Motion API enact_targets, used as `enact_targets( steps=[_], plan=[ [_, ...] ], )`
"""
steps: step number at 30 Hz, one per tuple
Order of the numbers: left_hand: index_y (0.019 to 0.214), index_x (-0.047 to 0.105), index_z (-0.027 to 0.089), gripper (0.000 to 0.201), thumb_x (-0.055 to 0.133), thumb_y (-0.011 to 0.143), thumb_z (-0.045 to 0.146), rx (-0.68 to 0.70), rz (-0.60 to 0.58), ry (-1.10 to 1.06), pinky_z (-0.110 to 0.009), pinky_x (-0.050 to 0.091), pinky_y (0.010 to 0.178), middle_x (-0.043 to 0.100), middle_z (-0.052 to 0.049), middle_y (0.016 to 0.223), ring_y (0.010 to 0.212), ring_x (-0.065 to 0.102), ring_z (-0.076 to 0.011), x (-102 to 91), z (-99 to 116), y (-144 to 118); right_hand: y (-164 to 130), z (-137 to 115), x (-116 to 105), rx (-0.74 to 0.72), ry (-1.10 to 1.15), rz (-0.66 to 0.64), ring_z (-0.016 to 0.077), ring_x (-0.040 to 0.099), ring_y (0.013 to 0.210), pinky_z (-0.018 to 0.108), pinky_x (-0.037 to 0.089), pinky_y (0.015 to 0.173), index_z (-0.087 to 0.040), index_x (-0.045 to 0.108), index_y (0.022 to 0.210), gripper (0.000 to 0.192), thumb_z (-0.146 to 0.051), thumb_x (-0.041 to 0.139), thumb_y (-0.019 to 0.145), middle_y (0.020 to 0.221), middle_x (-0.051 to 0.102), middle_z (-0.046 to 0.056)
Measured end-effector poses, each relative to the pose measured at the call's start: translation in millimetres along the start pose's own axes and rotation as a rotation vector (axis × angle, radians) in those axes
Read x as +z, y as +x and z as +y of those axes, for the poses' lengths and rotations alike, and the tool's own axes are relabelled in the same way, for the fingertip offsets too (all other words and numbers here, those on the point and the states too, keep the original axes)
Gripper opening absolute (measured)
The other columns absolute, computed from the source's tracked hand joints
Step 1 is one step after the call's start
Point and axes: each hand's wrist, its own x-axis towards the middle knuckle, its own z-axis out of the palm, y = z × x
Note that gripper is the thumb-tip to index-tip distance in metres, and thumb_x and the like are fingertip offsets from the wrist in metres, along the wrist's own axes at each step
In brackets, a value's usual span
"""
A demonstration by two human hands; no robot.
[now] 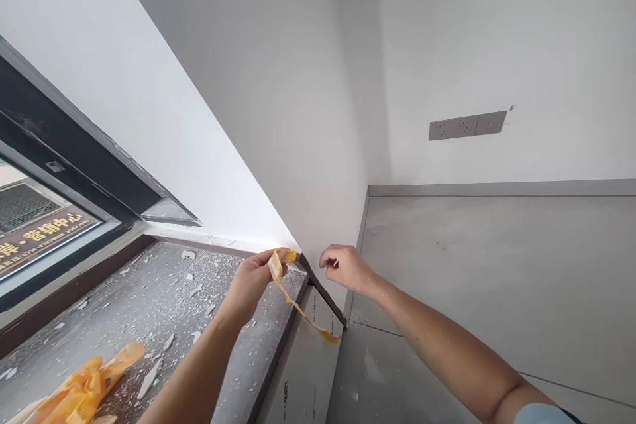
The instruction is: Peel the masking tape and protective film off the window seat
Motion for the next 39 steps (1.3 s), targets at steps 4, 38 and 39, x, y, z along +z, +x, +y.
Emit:
enact_targets(
  steps=[4,38,39],
  plan=[
    [0.099,0.066,0.019,0.040,0.063,0.065,0.040,-0.011,0.007,0.000,-0.034,0.043,0.084,0.065,-0.004,0.081,0.077,0.055,-0.0166,1.0,2,-1,-2,2,3,0.057,-0.042,-0.002,0.0080,0.050,0.056,0.019,0.036,0.053,-0.020,0.062,0.068,0.017,-0.014,0.047,0.071,0.063,0.060,-0.002],
    [0.098,0.066,0.019,0.043,0.064,0.061,0.041,0.006,0.030,0.079,-0.031,0.046,0.080,0.068,-0.005,0.089,0.088,0.058,-0.0215,3.2,7,-1,6,-4,36,-0.039,-0.487,0.140,0.0094,0.044,0.053,0.023,0.026,0.051,-0.017,0.053,0.061,0.017,-0.009,0.045,0.073,0.059,0.054,0.000],
    [0.098,0.066,0.019,0.043,0.064,0.061,0.041,0.004,0.038,0.079,-0.031,0.046,0.079,0.068,-0.005,0.089,0.087,0.058,-0.0215,3.3,7,-1,7,-4,35,-0.019,-0.457,0.145,0.0092,0.045,0.054,0.022,0.027,0.051,-0.018,0.053,0.061,0.016,-0.008,0.045,0.072,0.060,0.055,-0.001]
  ],
)
